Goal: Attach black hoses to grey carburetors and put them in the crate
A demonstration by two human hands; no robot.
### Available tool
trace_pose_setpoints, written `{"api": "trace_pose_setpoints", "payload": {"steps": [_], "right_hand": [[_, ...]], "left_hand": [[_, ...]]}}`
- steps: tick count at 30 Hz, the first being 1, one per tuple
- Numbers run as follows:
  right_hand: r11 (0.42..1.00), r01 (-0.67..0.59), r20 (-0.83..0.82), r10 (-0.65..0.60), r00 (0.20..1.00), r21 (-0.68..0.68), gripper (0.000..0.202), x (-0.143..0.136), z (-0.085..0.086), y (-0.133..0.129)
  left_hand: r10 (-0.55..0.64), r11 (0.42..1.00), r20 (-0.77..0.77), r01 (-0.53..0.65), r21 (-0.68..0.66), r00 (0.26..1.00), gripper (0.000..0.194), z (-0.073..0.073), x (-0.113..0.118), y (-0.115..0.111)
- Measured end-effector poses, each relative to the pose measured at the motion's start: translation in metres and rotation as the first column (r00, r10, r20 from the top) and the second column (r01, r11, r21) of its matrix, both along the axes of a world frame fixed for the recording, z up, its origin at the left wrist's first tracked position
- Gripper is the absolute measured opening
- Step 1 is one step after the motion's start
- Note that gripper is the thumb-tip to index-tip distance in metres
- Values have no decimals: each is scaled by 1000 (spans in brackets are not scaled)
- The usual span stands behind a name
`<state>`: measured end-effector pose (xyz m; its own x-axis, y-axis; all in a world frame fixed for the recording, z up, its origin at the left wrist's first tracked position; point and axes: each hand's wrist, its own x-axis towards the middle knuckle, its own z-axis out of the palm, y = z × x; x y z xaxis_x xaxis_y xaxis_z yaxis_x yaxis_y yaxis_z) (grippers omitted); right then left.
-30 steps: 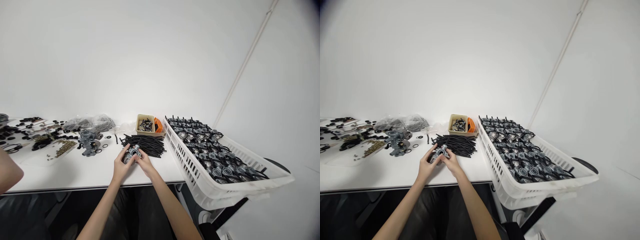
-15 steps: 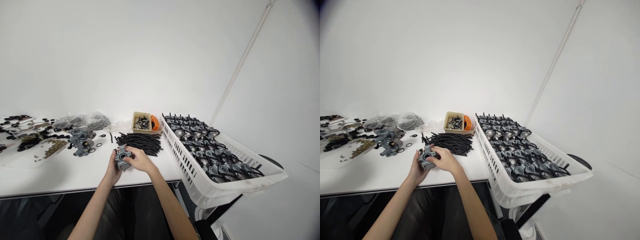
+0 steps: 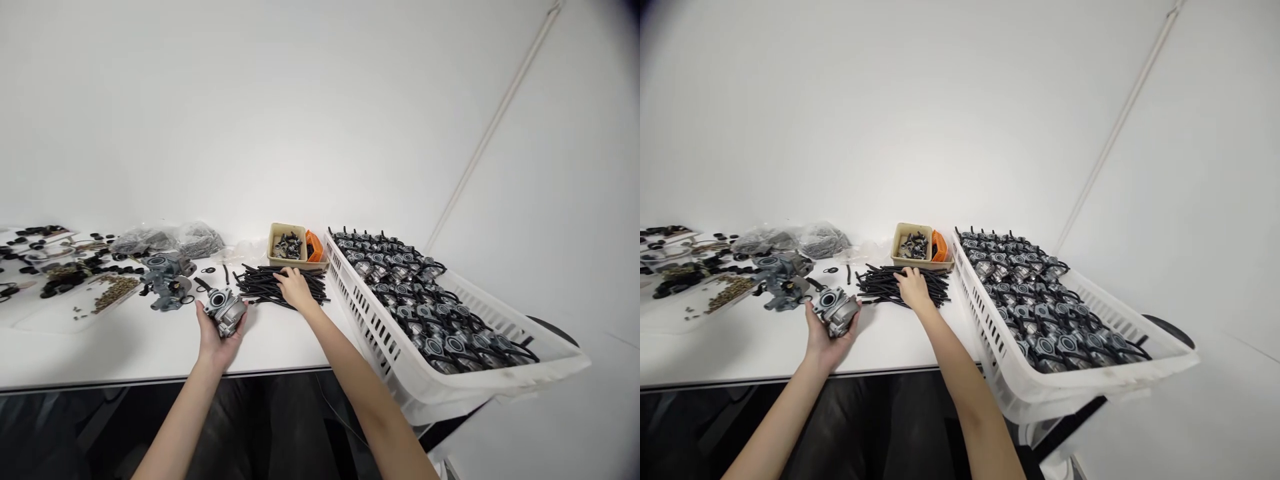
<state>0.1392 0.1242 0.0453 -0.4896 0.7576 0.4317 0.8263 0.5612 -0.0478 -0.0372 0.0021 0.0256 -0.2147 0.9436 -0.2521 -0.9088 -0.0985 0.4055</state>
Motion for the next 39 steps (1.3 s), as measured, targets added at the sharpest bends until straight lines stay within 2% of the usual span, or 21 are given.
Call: {"api": "trace_pose_setpoints", "payload": {"steps": [3,5,8,10,12,15,17,18,20,25,28,31,35,39], "right_hand": [[1000,29,114,-29,993,9,25,-17,6,5],[999,13,99,-16,995,33,20,-20,13,7],[992,13,-142,6,990,128,20,-13,30,7],[980,52,-409,32,912,194,21,-1,46,2],[969,75,-661,102,744,235,22,13,64,-5],[973,78,-910,173,377,218,25,33,83,-18],[987,45,-977,149,153,157,29,42,86,-28],[992,16,-990,125,68,126,30,45,85,-33],[996,-48,-996,78,-42,80,31,46,75,-44],[991,-126,-993,20,-118,35,30,32,35,-67],[991,-117,-981,47,-189,70,30,20,22,-76],[989,-82,-967,104,-234,126,28,10,23,-86],[981,-49,-948,168,-271,188,25,-1,33,-103],[974,-1,-940,219,-261,227,24,-9,38,-116]], "left_hand": [[15,1000,34,-14,-22,999,51,2,0,-1],[10,1000,25,-10,-24,1000,49,2,1,-1],[-6,1000,2,6,-22,1000,47,2,2,-1],[-13,1000,-2,13,-26,1000,46,3,3,-1],[-12,1000,3,12,-27,1000,46,4,3,-2],[-12,1000,12,12,-26,1000,46,5,3,-4],[-20,999,14,21,-28,1000,47,4,2,-3],[-23,999,13,24,-25,1000,47,4,2,-3],[-23,1000,5,23,-22,1000,47,2,1,-2],[-15,1000,-66,14,-23,998,42,0,6,1],[-12,999,-143,7,-33,990,33,0,11,2],[-4,999,-200,-5,-40,980,30,-2,14,2],[3,1000,-223,-9,-24,975,29,-3,14,3],[5,1000,-215,-11,-24,977,29,-2,14,2]]}}
